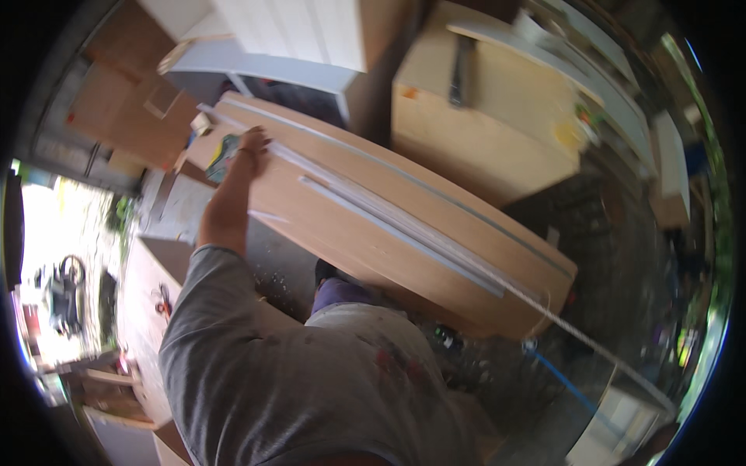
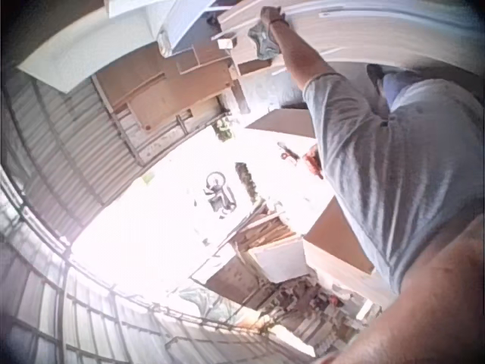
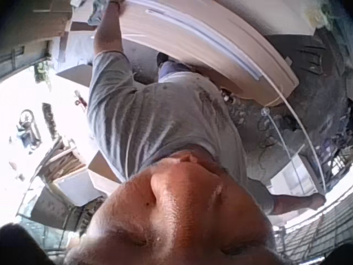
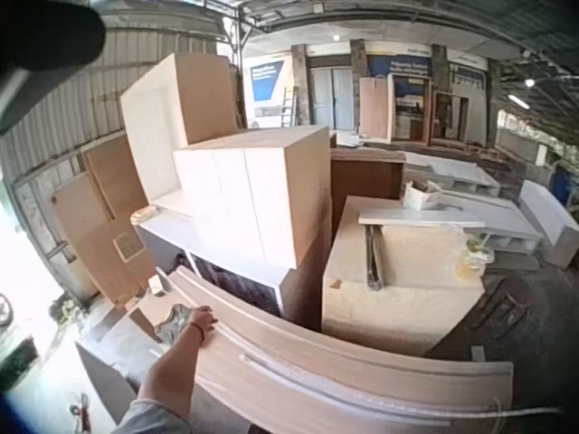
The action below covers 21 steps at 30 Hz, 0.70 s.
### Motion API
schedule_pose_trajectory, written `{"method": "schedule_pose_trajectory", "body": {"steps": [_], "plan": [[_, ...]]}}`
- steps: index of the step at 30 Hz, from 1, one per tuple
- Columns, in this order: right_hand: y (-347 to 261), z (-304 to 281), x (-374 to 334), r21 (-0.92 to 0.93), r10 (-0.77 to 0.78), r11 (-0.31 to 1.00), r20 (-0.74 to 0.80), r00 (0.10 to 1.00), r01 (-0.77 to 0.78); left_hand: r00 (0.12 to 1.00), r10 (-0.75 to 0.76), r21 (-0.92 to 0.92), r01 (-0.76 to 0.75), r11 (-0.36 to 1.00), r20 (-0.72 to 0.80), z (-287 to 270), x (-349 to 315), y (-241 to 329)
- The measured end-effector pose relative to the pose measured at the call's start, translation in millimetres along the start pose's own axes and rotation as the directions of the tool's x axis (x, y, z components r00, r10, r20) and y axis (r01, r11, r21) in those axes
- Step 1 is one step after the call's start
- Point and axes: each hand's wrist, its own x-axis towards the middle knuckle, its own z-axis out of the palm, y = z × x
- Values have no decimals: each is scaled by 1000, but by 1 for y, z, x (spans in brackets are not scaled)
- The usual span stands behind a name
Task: The person measures a length of LED strip against a wooden furniture piece, cuts it with scissors, and then attaches wires to the end of the strip by hand.
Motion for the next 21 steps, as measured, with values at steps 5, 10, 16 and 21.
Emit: {"method": "schedule_pose_trajectory", "body": {"steps": [5,10,16,21], "plan": [[-150,113,20,177,-60,984,144,988,34,995,99,-233,-97,968,-2,-172,47,-2],[-165,72,-43,149,-12,988,299,954,-34,999,42,-140,-46,989,-34,-110,7,51],[-237,95,-65,215,-73,977,339,938,-2,995,102,-250,-102,963,-12,-151,20,91],[-282,184,-77,304,-271,938,350,897,165,983,179,-163,-182,970,-30,-123,0,83]]}}
